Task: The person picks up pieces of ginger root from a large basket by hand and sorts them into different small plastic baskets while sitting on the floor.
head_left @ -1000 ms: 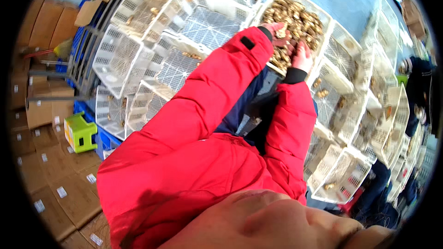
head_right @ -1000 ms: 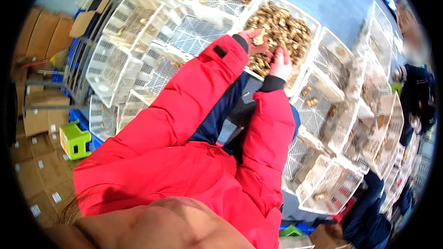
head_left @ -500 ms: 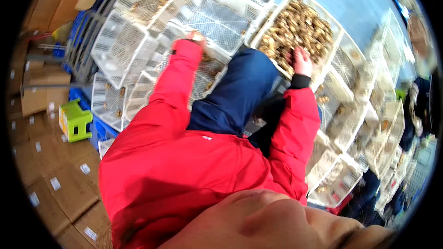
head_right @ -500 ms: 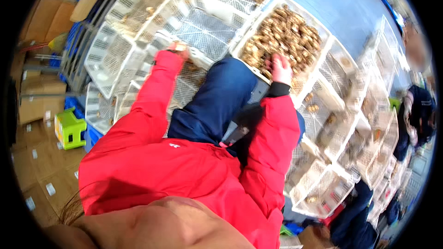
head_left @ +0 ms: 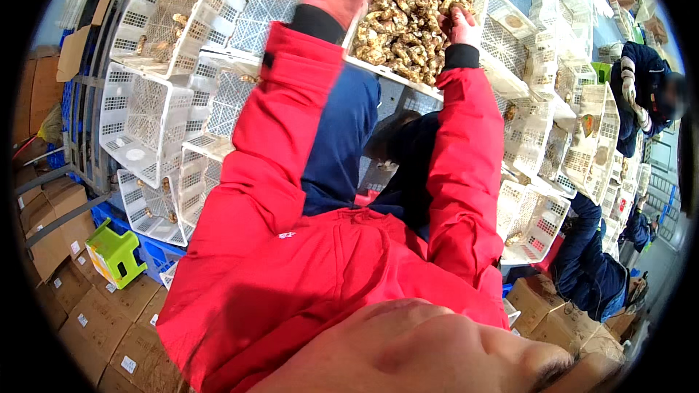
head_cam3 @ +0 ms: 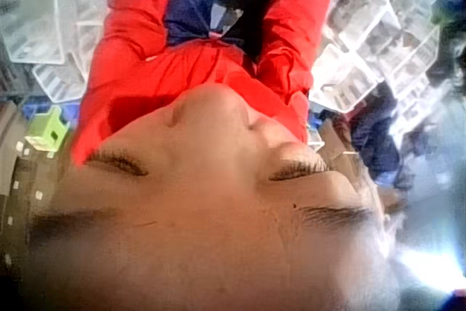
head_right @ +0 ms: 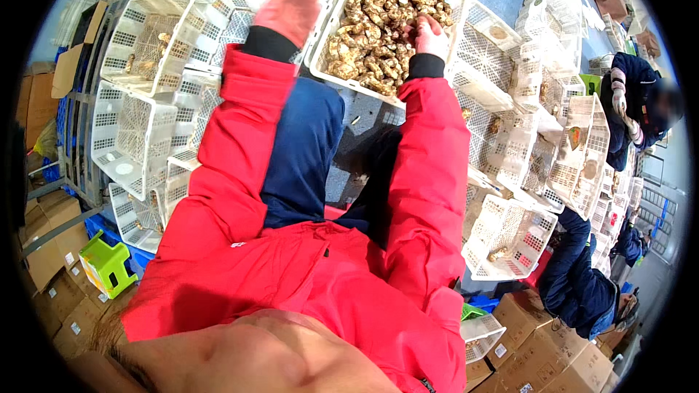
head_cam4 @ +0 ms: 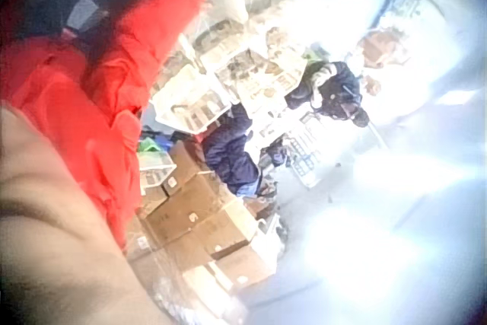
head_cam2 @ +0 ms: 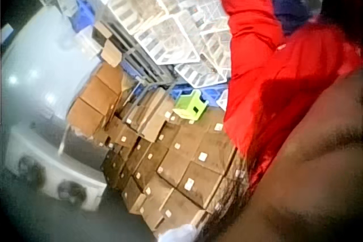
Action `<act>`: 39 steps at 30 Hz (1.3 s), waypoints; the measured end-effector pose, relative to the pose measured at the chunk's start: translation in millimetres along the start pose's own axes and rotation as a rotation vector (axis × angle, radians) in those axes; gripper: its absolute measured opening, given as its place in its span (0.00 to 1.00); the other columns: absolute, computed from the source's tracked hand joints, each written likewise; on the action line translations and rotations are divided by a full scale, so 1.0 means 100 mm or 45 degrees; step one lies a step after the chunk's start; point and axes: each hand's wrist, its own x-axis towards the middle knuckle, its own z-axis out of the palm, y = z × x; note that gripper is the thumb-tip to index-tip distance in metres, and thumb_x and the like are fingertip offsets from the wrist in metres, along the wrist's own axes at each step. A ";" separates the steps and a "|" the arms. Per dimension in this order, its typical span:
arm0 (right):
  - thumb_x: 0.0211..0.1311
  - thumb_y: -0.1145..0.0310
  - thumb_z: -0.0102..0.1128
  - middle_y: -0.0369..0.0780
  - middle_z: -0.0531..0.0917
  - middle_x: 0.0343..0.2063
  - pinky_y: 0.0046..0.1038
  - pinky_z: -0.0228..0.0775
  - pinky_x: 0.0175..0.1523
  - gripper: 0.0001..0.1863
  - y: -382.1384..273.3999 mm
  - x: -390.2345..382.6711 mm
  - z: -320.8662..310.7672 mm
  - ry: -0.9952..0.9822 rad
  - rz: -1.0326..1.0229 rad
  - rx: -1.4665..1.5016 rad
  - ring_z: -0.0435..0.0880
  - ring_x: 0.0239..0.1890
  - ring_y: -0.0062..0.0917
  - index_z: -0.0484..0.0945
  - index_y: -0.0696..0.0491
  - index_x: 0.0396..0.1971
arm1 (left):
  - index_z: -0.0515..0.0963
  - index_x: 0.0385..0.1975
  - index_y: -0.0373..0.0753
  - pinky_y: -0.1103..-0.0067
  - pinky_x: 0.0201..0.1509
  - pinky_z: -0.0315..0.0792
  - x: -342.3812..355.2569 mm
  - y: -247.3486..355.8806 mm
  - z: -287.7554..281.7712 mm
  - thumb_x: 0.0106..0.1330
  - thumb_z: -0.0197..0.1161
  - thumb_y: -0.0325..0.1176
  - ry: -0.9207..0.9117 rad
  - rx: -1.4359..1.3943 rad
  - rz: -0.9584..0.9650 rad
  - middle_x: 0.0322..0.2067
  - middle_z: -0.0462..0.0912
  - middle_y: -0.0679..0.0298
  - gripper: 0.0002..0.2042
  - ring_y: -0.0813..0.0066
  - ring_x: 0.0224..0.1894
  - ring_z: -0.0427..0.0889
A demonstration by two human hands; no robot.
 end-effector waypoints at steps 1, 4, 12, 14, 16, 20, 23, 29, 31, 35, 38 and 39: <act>0.53 0.73 0.46 0.40 0.76 0.23 0.23 0.67 0.21 0.10 0.07 0.17 -0.10 0.073 0.025 -0.055 0.74 0.18 0.23 0.70 0.60 0.35 | 0.70 0.31 0.37 0.72 0.36 0.71 0.01 -0.17 0.31 0.59 0.44 0.39 0.084 -0.274 -0.252 0.30 0.76 0.59 0.13 0.67 0.32 0.75; 0.50 0.70 0.51 0.36 0.76 0.20 0.17 0.61 0.17 0.10 0.45 0.38 -0.04 -0.101 0.149 -0.573 0.70 0.14 0.16 0.74 0.55 0.33 | 0.70 0.34 0.39 0.71 0.33 0.73 -0.12 -0.63 0.53 0.58 0.47 0.38 0.400 -0.055 -0.502 0.29 0.77 0.59 0.11 0.66 0.30 0.77; 0.40 0.52 0.55 0.43 0.76 0.35 0.28 0.65 0.44 0.26 1.74 1.13 -0.44 -0.262 -0.043 -1.172 0.74 0.38 0.31 0.69 0.45 0.43 | 0.69 0.35 0.40 0.74 0.33 0.72 -0.04 -0.85 0.71 0.58 0.49 0.38 0.341 -0.014 -0.789 0.32 0.76 0.60 0.11 0.69 0.33 0.77; 0.39 0.54 0.55 0.43 0.76 0.34 0.28 0.65 0.43 0.25 1.72 1.01 -0.11 -0.217 -0.117 -1.300 0.75 0.38 0.31 0.71 0.47 0.41 | 0.70 0.36 0.40 0.74 0.32 0.72 -0.02 -0.80 0.58 0.57 0.49 0.39 0.493 0.047 -0.711 0.32 0.77 0.60 0.11 0.69 0.32 0.77; 0.39 0.56 0.55 0.43 0.77 0.32 0.28 0.65 0.43 0.22 1.37 0.59 0.52 -0.266 -0.047 -1.610 0.75 0.36 0.32 0.72 0.48 0.38 | 0.70 0.36 0.40 0.74 0.31 0.73 -0.10 -0.65 0.30 0.57 0.50 0.38 0.729 0.041 -0.519 0.32 0.77 0.59 0.11 0.68 0.31 0.77; 0.40 0.56 0.56 0.43 0.78 0.27 0.27 0.66 0.40 0.17 0.85 0.58 0.50 -0.054 0.006 -1.496 0.77 0.32 0.31 0.77 0.50 0.29 | 0.69 0.37 0.38 0.73 0.34 0.73 0.04 -0.68 0.28 0.57 0.51 0.33 0.866 0.115 -0.318 0.32 0.76 0.59 0.10 0.68 0.32 0.77; 0.45 0.64 0.59 0.37 0.77 0.20 0.20 0.65 0.24 0.15 0.47 0.62 0.35 -0.177 0.297 -0.444 0.73 0.18 0.18 0.74 0.57 0.32 | 0.68 0.38 0.38 0.74 0.36 0.72 0.10 -0.83 0.29 0.56 0.52 0.33 0.790 0.130 -0.351 0.34 0.75 0.58 0.11 0.68 0.33 0.76; 0.44 0.63 0.57 0.39 0.79 0.25 0.21 0.67 0.32 0.15 -0.14 -0.14 0.34 -0.300 -0.357 -1.020 0.77 0.26 0.21 0.75 0.56 0.31 | 0.67 0.38 0.37 0.75 0.35 0.71 0.02 -0.91 0.60 0.55 0.54 0.40 0.565 0.321 -0.493 0.33 0.74 0.59 0.16 0.70 0.33 0.75; 0.42 0.62 0.57 0.41 0.78 0.25 0.22 0.67 0.33 0.15 -0.14 -0.41 0.34 -0.478 -0.446 -0.969 0.77 0.27 0.23 0.75 0.53 0.31 | 0.67 0.36 0.36 0.73 0.34 0.71 0.10 -1.07 0.37 0.54 0.56 0.37 0.407 0.235 -0.415 0.31 0.73 0.60 0.14 0.70 0.30 0.75; 0.46 0.65 0.54 0.40 0.78 0.26 0.19 0.65 0.34 0.12 -0.38 -0.71 0.27 -0.196 -0.438 -0.885 0.76 0.28 0.20 0.75 0.53 0.32 | 0.67 0.39 0.37 0.72 0.31 0.73 -0.04 -0.91 0.57 0.55 0.54 0.35 0.457 0.306 -0.551 0.30 0.76 0.59 0.14 0.67 0.29 0.77; 0.50 0.68 0.52 0.36 0.78 0.25 0.16 0.65 0.31 0.12 -0.39 -0.61 0.13 -0.150 -0.302 -0.472 0.73 0.26 0.14 0.74 0.57 0.34 | 0.67 0.39 0.38 0.74 0.29 0.73 -0.08 -0.80 0.55 0.56 0.54 0.37 0.360 0.372 -0.595 0.32 0.76 0.56 0.14 0.69 0.27 0.77; 0.50 0.69 0.52 0.36 0.77 0.25 0.16 0.64 0.30 0.12 -0.30 -0.53 0.03 -0.119 -0.283 -0.409 0.73 0.26 0.14 0.73 0.58 0.35 | 0.68 0.39 0.38 0.75 0.29 0.73 -0.07 -0.81 0.58 0.56 0.53 0.37 0.367 0.401 -0.602 0.32 0.76 0.57 0.14 0.70 0.26 0.77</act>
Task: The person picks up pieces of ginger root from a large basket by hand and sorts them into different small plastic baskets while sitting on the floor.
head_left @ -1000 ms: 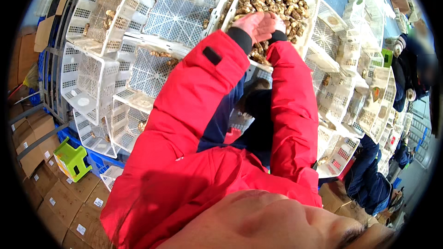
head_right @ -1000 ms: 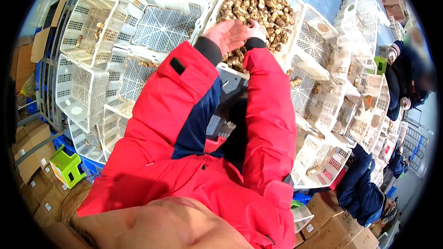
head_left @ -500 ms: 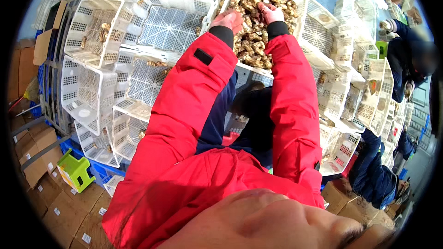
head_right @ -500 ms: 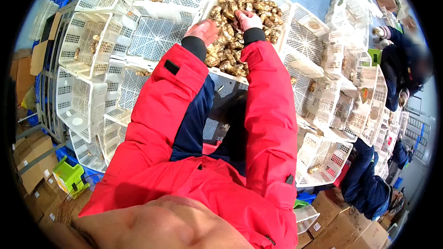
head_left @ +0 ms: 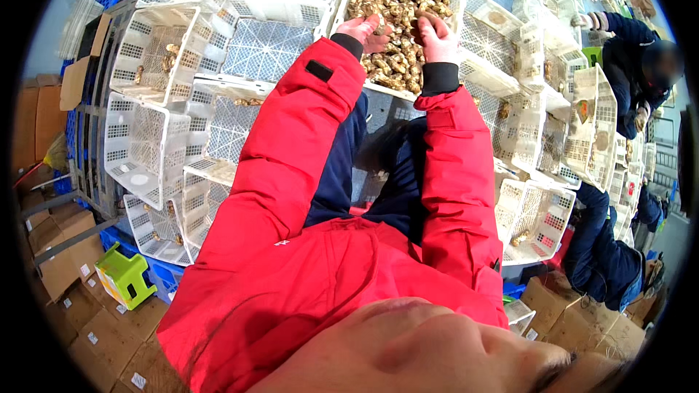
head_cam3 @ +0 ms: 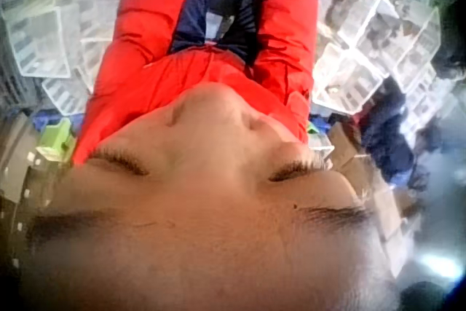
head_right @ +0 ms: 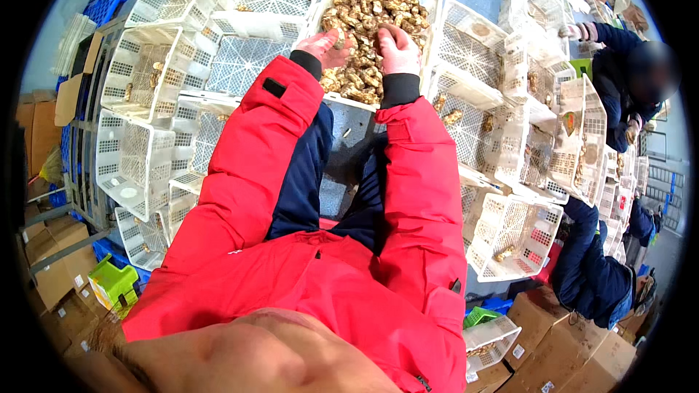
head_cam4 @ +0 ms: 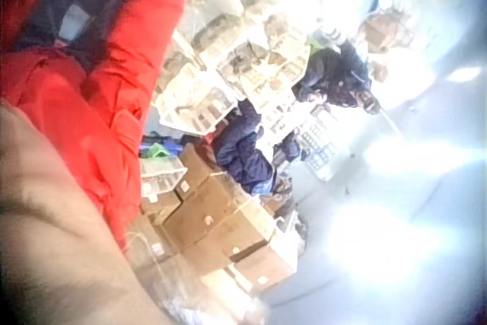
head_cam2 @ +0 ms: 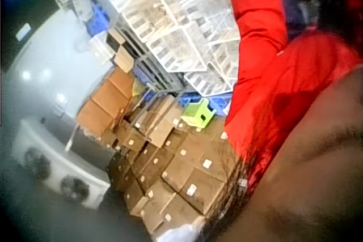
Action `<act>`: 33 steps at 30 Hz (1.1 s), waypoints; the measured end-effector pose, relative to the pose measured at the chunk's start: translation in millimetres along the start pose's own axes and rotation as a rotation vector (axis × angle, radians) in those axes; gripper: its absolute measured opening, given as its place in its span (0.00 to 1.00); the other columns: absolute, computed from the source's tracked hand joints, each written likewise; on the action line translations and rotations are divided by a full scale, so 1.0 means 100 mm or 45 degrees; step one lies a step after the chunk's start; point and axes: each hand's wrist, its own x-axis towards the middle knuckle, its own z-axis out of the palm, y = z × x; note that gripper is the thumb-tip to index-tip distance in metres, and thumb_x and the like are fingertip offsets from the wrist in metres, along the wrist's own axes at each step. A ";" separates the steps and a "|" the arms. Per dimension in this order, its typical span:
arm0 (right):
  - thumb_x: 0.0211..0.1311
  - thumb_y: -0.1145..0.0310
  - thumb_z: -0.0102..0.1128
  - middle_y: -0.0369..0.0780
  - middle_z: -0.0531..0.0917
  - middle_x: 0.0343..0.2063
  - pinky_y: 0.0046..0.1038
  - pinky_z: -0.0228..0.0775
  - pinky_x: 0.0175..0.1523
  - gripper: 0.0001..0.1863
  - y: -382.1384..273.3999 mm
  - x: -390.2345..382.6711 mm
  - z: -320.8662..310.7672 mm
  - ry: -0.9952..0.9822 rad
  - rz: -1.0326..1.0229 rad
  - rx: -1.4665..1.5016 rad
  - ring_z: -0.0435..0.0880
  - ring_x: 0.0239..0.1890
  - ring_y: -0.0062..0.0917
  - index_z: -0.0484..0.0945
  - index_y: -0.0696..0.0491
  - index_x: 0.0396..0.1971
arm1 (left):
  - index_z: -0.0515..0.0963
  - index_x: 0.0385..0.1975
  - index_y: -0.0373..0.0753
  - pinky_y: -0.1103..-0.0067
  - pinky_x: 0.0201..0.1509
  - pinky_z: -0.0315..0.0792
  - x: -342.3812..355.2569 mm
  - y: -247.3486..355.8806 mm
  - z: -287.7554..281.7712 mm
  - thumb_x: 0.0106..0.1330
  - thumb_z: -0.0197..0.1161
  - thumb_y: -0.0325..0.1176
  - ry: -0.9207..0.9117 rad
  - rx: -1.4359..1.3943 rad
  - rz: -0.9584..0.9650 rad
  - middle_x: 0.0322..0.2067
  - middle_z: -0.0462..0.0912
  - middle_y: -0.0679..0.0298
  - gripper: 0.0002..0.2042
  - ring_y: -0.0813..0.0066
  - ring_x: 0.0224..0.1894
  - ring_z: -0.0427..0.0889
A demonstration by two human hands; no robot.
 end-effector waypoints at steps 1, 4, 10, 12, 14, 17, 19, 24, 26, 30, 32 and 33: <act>0.51 0.69 0.52 0.38 0.77 0.25 0.17 0.65 0.30 0.13 0.03 -0.02 -0.02 -0.007 0.138 0.231 0.73 0.25 0.16 0.72 0.59 0.36 | 0.68 0.38 0.38 0.76 0.28 0.72 0.01 -0.02 0.02 0.56 0.53 0.37 0.013 0.017 -0.014 0.32 0.77 0.57 0.14 0.71 0.26 0.77; 0.52 0.67 0.50 0.39 0.76 0.26 0.18 0.66 0.30 0.15 0.06 0.01 0.01 -0.128 0.247 0.443 0.74 0.25 0.19 0.70 0.60 0.38 | 0.68 0.38 0.36 0.75 0.27 0.73 0.05 -0.03 0.00 0.55 0.54 0.37 -0.084 0.120 -0.020 0.32 0.77 0.59 0.14 0.70 0.25 0.77; 0.55 0.58 0.45 0.33 0.73 0.24 0.14 0.61 0.25 0.22 -0.02 0.13 0.05 -0.693 0.354 0.632 0.70 0.22 0.12 0.66 0.57 0.45 | 0.67 0.36 0.39 0.69 0.27 0.73 -0.05 -0.08 0.06 0.54 0.54 0.38 -0.541 -0.073 -0.155 0.33 0.74 0.59 0.13 0.63 0.25 0.76; 0.55 0.57 0.46 0.34 0.75 0.31 0.12 0.60 0.25 0.22 -0.19 0.06 0.03 -0.760 0.365 0.601 0.68 0.22 0.12 0.65 0.55 0.47 | 0.66 0.39 0.41 0.69 0.31 0.73 -0.04 -0.05 0.05 0.54 0.54 0.39 -0.775 -0.353 -0.359 0.35 0.73 0.58 0.14 0.64 0.29 0.77; 0.53 0.61 0.49 0.34 0.75 0.33 0.13 0.62 0.31 0.20 -0.16 0.09 0.04 -0.516 0.100 0.254 0.71 0.26 0.13 0.66 0.56 0.45 | 0.64 0.41 0.41 0.70 0.34 0.72 -0.01 -0.06 0.10 0.54 0.54 0.39 -0.716 -0.338 -0.368 0.37 0.72 0.58 0.16 0.65 0.33 0.76; 0.50 0.69 0.54 0.35 0.75 0.34 0.15 0.63 0.40 0.17 -0.10 0.11 0.06 -0.373 0.027 0.022 0.72 0.36 0.14 0.70 0.57 0.42 | 0.64 0.41 0.37 0.76 0.35 0.71 -0.06 -0.09 0.23 0.54 0.55 0.38 -0.452 0.279 -0.123 0.35 0.72 0.60 0.18 0.69 0.34 0.75; 0.49 0.69 0.55 0.36 0.76 0.33 0.16 0.63 0.40 0.17 -0.09 0.09 0.08 -0.466 0.039 0.100 0.72 0.35 0.15 0.70 0.57 0.41 | 0.67 0.37 0.34 0.78 0.30 0.72 -0.02 -0.23 0.23 0.54 0.54 0.36 -0.408 0.389 0.161 0.31 0.75 0.59 0.15 0.69 0.30 0.77; 0.53 0.65 0.51 0.38 0.76 0.31 0.19 0.67 0.37 0.16 -0.05 0.17 -0.01 -0.069 -0.035 0.234 0.75 0.32 0.18 0.71 0.59 0.39 | 0.67 0.41 0.34 0.76 0.27 0.72 0.01 -0.02 0.07 0.56 0.51 0.39 -0.424 0.218 -0.067 0.29 0.75 0.59 0.17 0.71 0.27 0.77; 0.54 0.64 0.50 0.39 0.77 0.30 0.19 0.68 0.36 0.16 -0.03 0.17 -0.08 -0.063 0.016 0.193 0.75 0.30 0.18 0.71 0.59 0.39 | 0.68 0.39 0.35 0.77 0.26 0.71 -0.01 0.02 0.03 0.55 0.52 0.42 -0.268 0.183 -0.033 0.28 0.76 0.61 0.18 0.73 0.25 0.76; 0.52 0.67 0.51 0.36 0.77 0.29 0.16 0.64 0.32 0.14 0.07 0.12 -0.08 -0.233 0.151 0.262 0.73 0.27 0.15 0.72 0.59 0.37 | 0.69 0.37 0.36 0.79 0.28 0.70 -0.01 0.03 0.06 0.55 0.53 0.44 -0.143 0.067 -0.006 0.29 0.76 0.63 0.18 0.74 0.26 0.75; 0.51 0.65 0.51 0.37 0.78 0.27 0.16 0.64 0.32 0.15 0.05 0.07 -0.02 -0.346 0.154 0.209 0.73 0.26 0.15 0.73 0.58 0.36 | 0.67 0.39 0.36 0.78 0.31 0.70 0.05 -0.02 0.01 0.56 0.51 0.42 -0.208 -0.129 0.122 0.32 0.75 0.62 0.17 0.72 0.30 0.75; 0.52 0.65 0.50 0.37 0.78 0.27 0.16 0.64 0.32 0.15 0.03 0.04 0.02 -0.406 0.156 0.072 0.73 0.26 0.15 0.73 0.58 0.36 | 0.67 0.39 0.37 0.77 0.32 0.70 0.09 -0.04 0.01 0.57 0.51 0.42 -0.210 -0.209 0.182 0.33 0.74 0.61 0.17 0.72 0.31 0.75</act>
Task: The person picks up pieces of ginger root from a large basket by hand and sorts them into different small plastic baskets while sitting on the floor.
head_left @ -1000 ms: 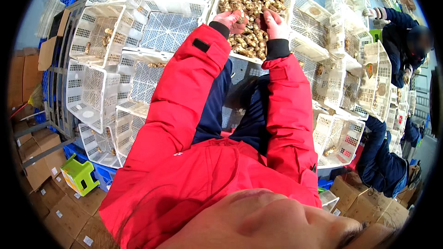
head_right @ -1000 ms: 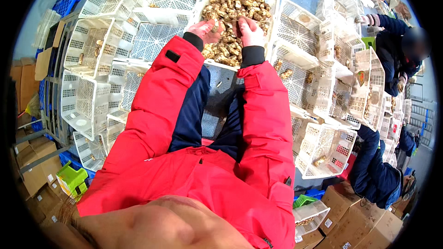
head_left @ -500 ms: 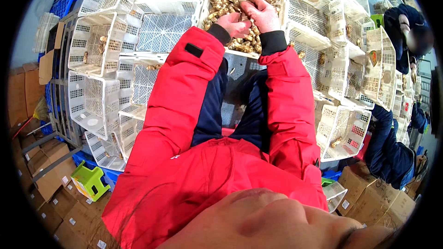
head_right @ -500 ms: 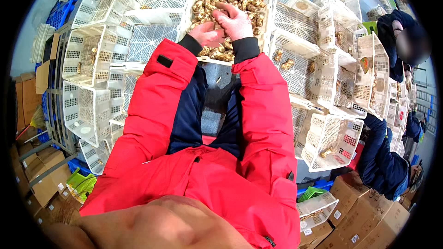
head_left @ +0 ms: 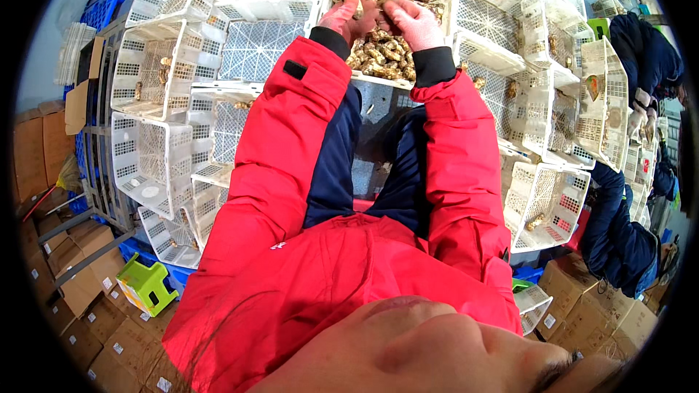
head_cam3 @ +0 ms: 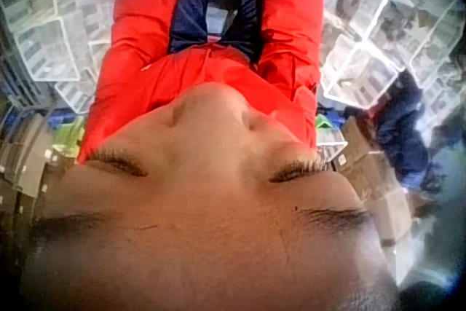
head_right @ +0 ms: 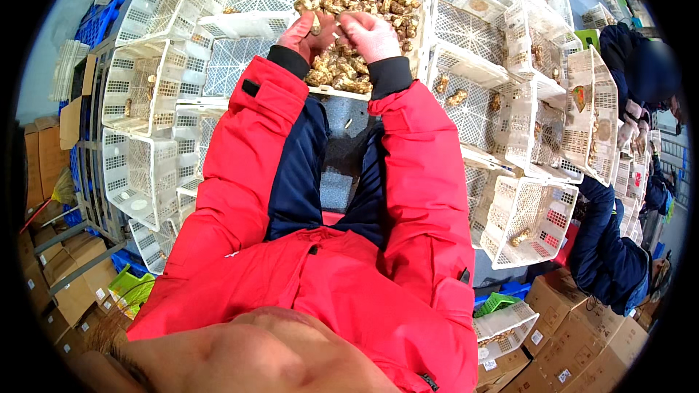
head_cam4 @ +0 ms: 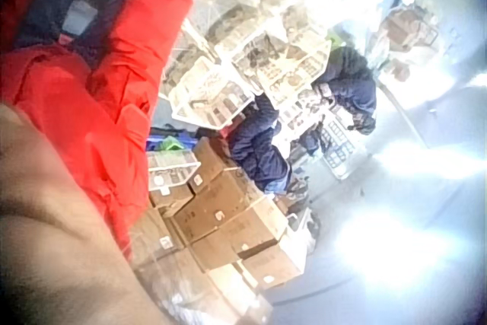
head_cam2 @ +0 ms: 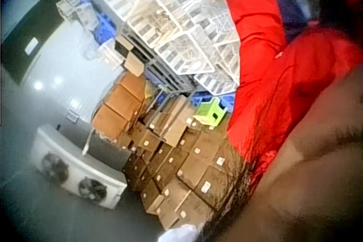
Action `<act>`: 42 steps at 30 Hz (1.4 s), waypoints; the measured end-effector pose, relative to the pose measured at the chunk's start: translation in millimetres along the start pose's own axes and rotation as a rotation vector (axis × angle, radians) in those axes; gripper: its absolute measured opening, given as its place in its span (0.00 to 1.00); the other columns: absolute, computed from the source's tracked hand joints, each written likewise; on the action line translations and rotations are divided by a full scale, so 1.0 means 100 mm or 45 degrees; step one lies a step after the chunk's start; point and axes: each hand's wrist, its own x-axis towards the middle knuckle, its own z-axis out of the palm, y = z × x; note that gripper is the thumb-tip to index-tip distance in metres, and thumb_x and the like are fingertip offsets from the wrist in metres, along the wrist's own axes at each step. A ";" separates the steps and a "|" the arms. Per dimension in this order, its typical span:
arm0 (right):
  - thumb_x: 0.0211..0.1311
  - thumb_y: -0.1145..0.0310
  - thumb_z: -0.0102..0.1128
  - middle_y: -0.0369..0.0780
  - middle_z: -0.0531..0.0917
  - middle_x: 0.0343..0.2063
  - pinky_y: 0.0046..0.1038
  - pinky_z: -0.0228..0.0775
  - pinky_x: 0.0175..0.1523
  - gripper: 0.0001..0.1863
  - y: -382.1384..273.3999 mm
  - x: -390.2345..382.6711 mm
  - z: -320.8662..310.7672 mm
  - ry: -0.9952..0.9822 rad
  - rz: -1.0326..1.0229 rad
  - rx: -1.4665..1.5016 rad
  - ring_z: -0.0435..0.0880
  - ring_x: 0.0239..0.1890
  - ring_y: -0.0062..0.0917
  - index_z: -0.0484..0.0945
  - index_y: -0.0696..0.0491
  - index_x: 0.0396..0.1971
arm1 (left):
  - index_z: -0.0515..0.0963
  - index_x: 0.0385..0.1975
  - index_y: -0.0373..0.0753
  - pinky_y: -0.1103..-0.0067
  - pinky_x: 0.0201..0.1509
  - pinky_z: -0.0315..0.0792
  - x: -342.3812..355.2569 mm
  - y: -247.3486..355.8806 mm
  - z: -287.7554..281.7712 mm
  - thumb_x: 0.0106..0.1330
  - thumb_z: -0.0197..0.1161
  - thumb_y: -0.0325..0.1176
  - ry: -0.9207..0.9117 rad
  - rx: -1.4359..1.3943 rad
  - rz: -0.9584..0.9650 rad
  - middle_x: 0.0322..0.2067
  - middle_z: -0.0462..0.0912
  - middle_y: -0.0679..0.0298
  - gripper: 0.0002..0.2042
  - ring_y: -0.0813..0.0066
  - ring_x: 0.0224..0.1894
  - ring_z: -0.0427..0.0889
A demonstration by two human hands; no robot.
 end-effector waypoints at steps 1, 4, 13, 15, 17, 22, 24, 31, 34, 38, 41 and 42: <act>0.52 0.64 0.50 0.37 0.78 0.26 0.16 0.64 0.32 0.15 -0.05 -0.03 0.05 -0.049 0.029 -0.139 0.73 0.25 0.15 0.73 0.58 0.36 | 0.66 0.40 0.37 0.77 0.33 0.70 0.05 -0.03 -0.02 0.57 0.50 0.41 -0.001 -0.076 0.063 0.34 0.74 0.61 0.16 0.71 0.32 0.75; 0.49 0.59 0.53 0.36 0.76 0.19 0.18 0.64 0.28 0.16 -0.24 -0.17 0.25 -0.097 -0.148 -0.576 0.73 0.22 0.15 0.74 0.56 0.32 | 0.64 0.42 0.36 0.76 0.38 0.69 0.07 -0.06 -0.06 0.59 0.46 0.44 -0.222 -0.110 -0.029 0.34 0.74 0.58 0.18 0.71 0.35 0.74; 0.48 0.53 0.48 0.43 0.77 0.22 0.29 0.66 0.33 0.18 -0.13 -0.09 0.40 0.169 -0.273 -0.854 0.77 0.27 0.33 0.75 0.52 0.28 | 0.64 0.38 0.34 0.76 0.37 0.69 0.06 0.09 -0.12 0.53 0.57 0.34 0.060 0.031 0.172 0.30 0.72 0.59 0.15 0.66 0.34 0.72; 0.47 0.54 0.51 0.42 0.78 0.22 0.26 0.66 0.33 0.17 -0.18 -0.04 0.38 0.282 -0.208 -0.585 0.77 0.26 0.28 0.75 0.54 0.28 | 0.64 0.37 0.34 0.74 0.35 0.71 0.20 0.21 -0.48 0.52 0.58 0.32 0.042 -0.735 0.060 0.30 0.72 0.58 0.15 0.64 0.34 0.73; 0.46 0.54 0.52 0.41 0.78 0.21 0.25 0.66 0.33 0.18 0.07 0.18 0.01 0.496 -0.086 -0.538 0.77 0.26 0.27 0.76 0.53 0.30 | 0.64 0.41 0.34 0.68 0.42 0.70 -0.08 0.46 -0.28 0.50 0.60 0.32 0.293 0.034 0.196 0.33 0.72 0.57 0.20 0.61 0.35 0.74; 0.43 0.52 0.50 0.42 0.77 0.32 0.28 0.64 0.43 0.20 0.68 0.63 -0.01 0.094 0.232 -1.310 0.75 0.37 0.31 0.74 0.44 0.36 | 0.64 0.40 0.32 0.74 0.39 0.70 -0.85 0.66 -1.96 0.51 0.57 0.28 0.536 0.418 0.014 0.32 0.71 0.59 0.17 0.68 0.33 0.73; 0.41 0.52 0.52 0.42 0.77 0.33 0.29 0.64 0.45 0.21 0.96 0.72 0.06 0.023 0.255 -1.447 0.74 0.39 0.32 0.74 0.44 0.37 | 0.68 0.32 0.34 0.80 0.31 0.69 -1.45 0.43 -2.78 0.51 0.59 0.32 0.509 0.768 -0.140 0.25 0.73 0.62 0.12 0.75 0.25 0.72; 0.40 0.54 0.54 0.45 0.75 0.35 0.29 0.65 0.44 0.23 1.36 0.69 0.28 0.096 0.493 -1.382 0.74 0.38 0.33 0.72 0.50 0.38 | 0.68 0.42 0.39 0.75 0.30 0.66 -2.99 -0.48 -4.07 0.50 0.53 0.53 1.350 0.656 -0.823 0.32 0.71 0.61 0.25 0.70 0.30 0.71; 0.37 0.61 0.53 0.42 0.78 0.30 0.27 0.66 0.41 0.15 1.27 0.71 0.35 0.167 0.448 -1.390 0.76 0.35 0.31 0.75 0.50 0.29 | 0.69 0.38 0.39 0.79 0.26 0.65 -2.40 -0.22 -4.00 0.50 0.54 0.50 1.346 0.581 -0.646 0.23 0.71 0.62 0.22 0.72 0.24 0.70; 0.37 0.60 0.53 0.42 0.78 0.28 0.27 0.66 0.42 0.15 1.10 0.73 0.22 0.172 0.429 -1.329 0.76 0.35 0.29 0.76 0.48 0.29 | 0.68 0.39 0.38 0.83 0.28 0.66 -1.02 0.22 -2.53 0.52 0.57 0.39 0.974 0.511 -0.196 0.30 0.73 0.66 0.17 0.77 0.30 0.72; 0.37 0.57 0.53 0.41 0.78 0.28 0.26 0.65 0.43 0.17 1.05 0.80 0.08 0.172 0.271 -1.410 0.76 0.35 0.29 0.76 0.45 0.31 | 0.62 0.45 0.36 0.70 0.47 0.64 -0.40 0.56 -1.34 0.58 0.47 0.38 0.491 0.415 -0.123 0.44 0.68 0.59 0.17 0.66 0.47 0.68; 0.38 0.55 0.53 0.41 0.78 0.29 0.26 0.65 0.43 0.18 0.97 0.80 0.10 0.133 0.301 -1.419 0.76 0.36 0.29 0.76 0.44 0.32 | 0.63 0.44 0.35 0.73 0.45 0.67 -0.36 0.68 -0.96 0.58 0.48 0.36 0.495 0.332 -0.053 0.44 0.68 0.58 0.16 0.66 0.44 0.70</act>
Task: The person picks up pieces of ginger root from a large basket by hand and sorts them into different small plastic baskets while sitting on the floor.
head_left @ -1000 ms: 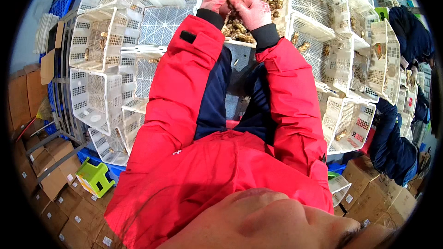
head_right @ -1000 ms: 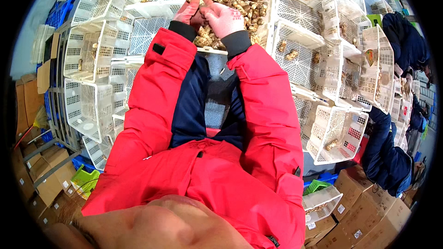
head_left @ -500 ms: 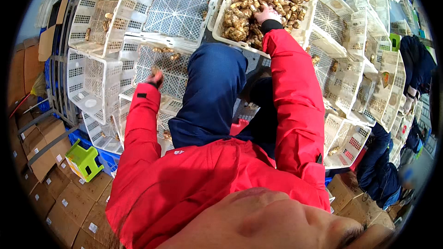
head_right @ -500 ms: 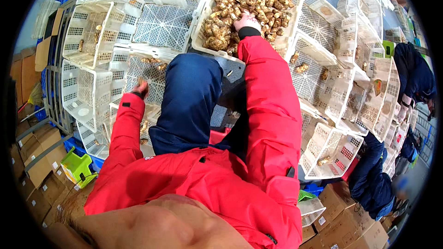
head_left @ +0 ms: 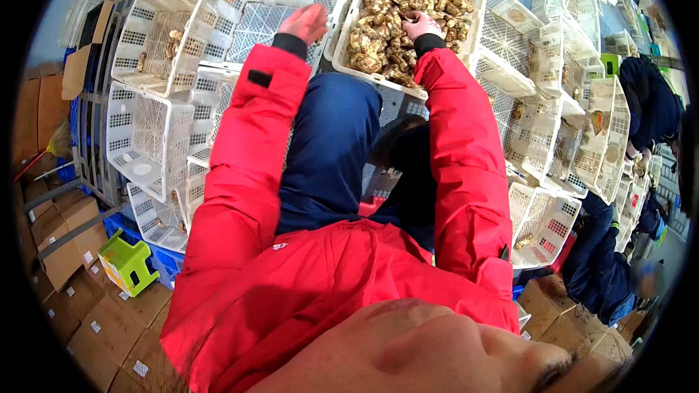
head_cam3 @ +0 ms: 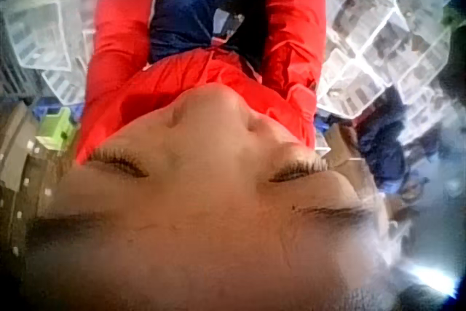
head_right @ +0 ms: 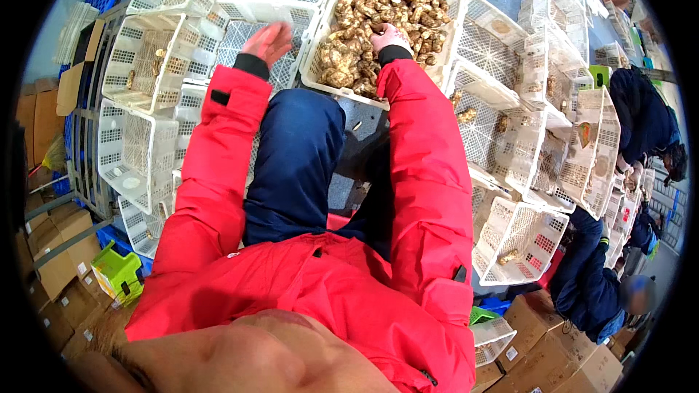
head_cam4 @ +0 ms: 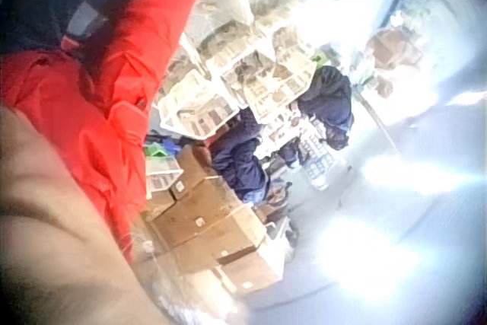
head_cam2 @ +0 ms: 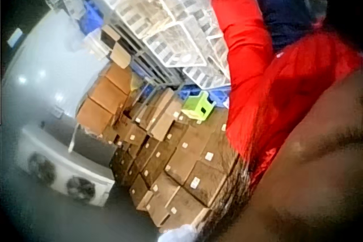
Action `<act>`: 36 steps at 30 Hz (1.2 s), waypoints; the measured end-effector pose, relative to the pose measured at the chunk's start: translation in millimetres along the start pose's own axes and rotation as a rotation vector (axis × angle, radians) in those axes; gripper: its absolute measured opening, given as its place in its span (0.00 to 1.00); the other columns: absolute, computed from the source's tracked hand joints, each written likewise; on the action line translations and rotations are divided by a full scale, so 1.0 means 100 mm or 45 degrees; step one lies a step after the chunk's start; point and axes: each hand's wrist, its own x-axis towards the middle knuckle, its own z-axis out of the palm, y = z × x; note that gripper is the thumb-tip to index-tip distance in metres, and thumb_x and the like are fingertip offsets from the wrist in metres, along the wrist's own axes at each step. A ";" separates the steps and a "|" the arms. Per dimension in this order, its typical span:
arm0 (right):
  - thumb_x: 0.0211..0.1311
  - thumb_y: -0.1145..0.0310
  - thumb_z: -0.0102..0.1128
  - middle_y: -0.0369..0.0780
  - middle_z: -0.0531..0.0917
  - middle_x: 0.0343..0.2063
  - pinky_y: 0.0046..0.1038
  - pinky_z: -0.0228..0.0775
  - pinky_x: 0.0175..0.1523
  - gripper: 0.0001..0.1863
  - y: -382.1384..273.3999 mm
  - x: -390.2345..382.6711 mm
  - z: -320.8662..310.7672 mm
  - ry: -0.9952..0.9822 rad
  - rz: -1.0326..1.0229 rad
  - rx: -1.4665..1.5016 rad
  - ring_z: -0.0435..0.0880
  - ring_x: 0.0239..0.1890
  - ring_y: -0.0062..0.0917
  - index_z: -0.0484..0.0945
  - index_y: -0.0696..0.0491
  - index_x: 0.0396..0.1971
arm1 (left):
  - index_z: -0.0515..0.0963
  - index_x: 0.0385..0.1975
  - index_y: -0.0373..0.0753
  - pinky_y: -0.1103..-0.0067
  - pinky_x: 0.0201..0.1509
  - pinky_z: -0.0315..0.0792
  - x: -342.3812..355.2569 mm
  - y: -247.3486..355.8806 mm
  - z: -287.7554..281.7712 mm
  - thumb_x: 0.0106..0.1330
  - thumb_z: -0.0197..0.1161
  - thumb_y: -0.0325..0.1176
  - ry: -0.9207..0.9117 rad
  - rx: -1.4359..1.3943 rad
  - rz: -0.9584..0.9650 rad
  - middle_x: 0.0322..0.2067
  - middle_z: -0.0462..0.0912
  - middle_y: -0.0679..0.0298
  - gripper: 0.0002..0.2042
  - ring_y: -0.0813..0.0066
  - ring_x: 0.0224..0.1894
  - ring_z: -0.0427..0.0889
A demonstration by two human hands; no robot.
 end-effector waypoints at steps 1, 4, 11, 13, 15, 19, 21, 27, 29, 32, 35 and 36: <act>0.38 0.54 0.53 0.40 0.78 0.30 0.26 0.65 0.43 0.18 0.09 0.04 -0.02 0.084 -0.002 -0.021 0.76 0.35 0.29 0.76 0.44 0.33 | 0.64 0.44 0.35 0.74 0.44 0.68 -0.08 0.11 0.33 0.58 0.50 0.35 -0.094 -0.186 0.127 0.42 0.69 0.58 0.16 0.66 0.43 0.71; 0.39 0.54 0.53 0.41 0.78 0.28 0.27 0.66 0.41 0.18 0.28 0.09 0.00 -0.009 0.168 0.071 0.76 0.34 0.29 0.76 0.44 0.33 | 0.65 0.41 0.35 0.74 0.43 0.68 -0.25 0.13 0.96 0.58 0.49 0.38 -0.181 -0.456 0.289 0.40 0.71 0.58 0.16 0.65 0.43 0.71; 0.38 0.52 0.54 0.45 0.72 0.41 0.28 0.59 0.51 0.27 0.04 -0.02 0.48 -0.246 0.289 0.203 0.70 0.46 0.33 0.71 0.51 0.40 | 0.69 0.35 0.38 0.74 0.34 0.72 0.01 -0.41 0.77 0.58 0.49 0.38 0.136 -0.598 -0.002 0.32 0.75 0.61 0.11 0.71 0.34 0.75; 0.36 0.51 0.57 0.46 0.76 0.33 0.29 0.62 0.47 0.26 -0.02 -0.10 0.60 0.092 0.251 0.021 0.73 0.41 0.33 0.73 0.54 0.35 | 0.69 0.35 0.38 0.75 0.33 0.73 0.02 -0.39 0.83 0.58 0.50 0.37 0.103 -0.529 0.074 0.33 0.75 0.61 0.11 0.71 0.33 0.75; 0.35 0.52 0.58 0.45 0.76 0.32 0.28 0.63 0.46 0.24 0.11 0.00 0.58 0.032 0.360 0.212 0.74 0.39 0.32 0.74 0.54 0.32 | 0.69 0.34 0.38 0.76 0.33 0.73 0.01 -0.35 0.95 0.58 0.50 0.37 0.044 -0.478 0.045 0.33 0.75 0.61 0.10 0.71 0.33 0.75; 0.33 0.55 0.60 0.42 0.77 0.29 0.27 0.65 0.41 0.19 -0.07 -0.04 0.28 0.213 0.188 0.136 0.75 0.35 0.31 0.75 0.52 0.27 | 0.71 0.33 0.39 0.77 0.30 0.73 0.10 -0.36 0.91 0.58 0.50 0.37 0.058 -0.445 -0.014 0.29 0.77 0.63 0.10 0.73 0.28 0.77; 0.35 0.58 0.60 0.40 0.76 0.26 0.29 0.66 0.37 0.16 -0.06 0.02 -0.02 0.286 -0.090 0.281 0.75 0.33 0.30 0.74 0.50 0.27 | 0.71 0.33 0.39 0.78 0.30 0.73 0.18 -0.41 0.93 0.57 0.51 0.36 0.062 -0.419 -0.027 0.28 0.77 0.63 0.09 0.74 0.27 0.77; 0.41 0.71 0.58 0.40 0.73 0.32 0.26 0.66 0.40 0.19 -0.38 -0.50 -0.94 0.382 -0.918 0.184 0.73 0.35 0.29 0.70 0.49 0.38 | 0.68 0.40 0.38 0.73 0.34 0.71 0.07 -0.39 1.03 0.54 0.54 0.39 -0.121 -0.235 -0.189 0.33 0.75 0.59 0.15 0.70 0.32 0.76; 0.42 0.71 0.54 0.40 0.73 0.31 0.29 0.66 0.39 0.17 -0.40 -0.69 -1.00 0.442 -1.071 0.187 0.72 0.36 0.33 0.70 0.48 0.38 | 0.65 0.44 0.38 0.72 0.36 0.71 -0.10 -0.37 1.12 0.55 0.53 0.41 -0.353 0.020 -0.253 0.35 0.74 0.58 0.19 0.66 0.35 0.75; 0.41 0.75 0.53 0.40 0.74 0.34 0.28 0.65 0.42 0.19 -0.44 -0.84 -1.03 0.554 -1.095 0.244 0.72 0.38 0.32 0.69 0.49 0.39 | 0.67 0.42 0.37 0.74 0.32 0.72 -0.14 -0.33 1.11 0.57 0.51 0.38 -0.402 0.117 -0.135 0.34 0.75 0.57 0.16 0.68 0.32 0.76; 0.46 0.75 0.53 0.42 0.75 0.35 0.19 0.65 0.40 0.17 -0.36 -0.84 -0.86 0.460 -0.675 1.140 0.74 0.35 0.22 0.68 0.57 0.41 | 0.68 0.38 0.36 0.77 0.26 0.72 -0.21 -0.25 1.13 0.56 0.50 0.36 -0.324 0.189 -0.121 0.30 0.76 0.56 0.13 0.70 0.27 0.77; 0.48 0.74 0.53 0.42 0.75 0.35 0.18 0.65 0.39 0.17 -0.28 -0.79 -0.82 0.446 -0.545 1.335 0.74 0.35 0.20 0.68 0.59 0.41 | 0.69 0.36 0.35 0.78 0.23 0.71 -0.22 -0.24 1.16 0.56 0.50 0.36 -0.294 0.195 -0.094 0.28 0.77 0.56 0.12 0.70 0.24 0.77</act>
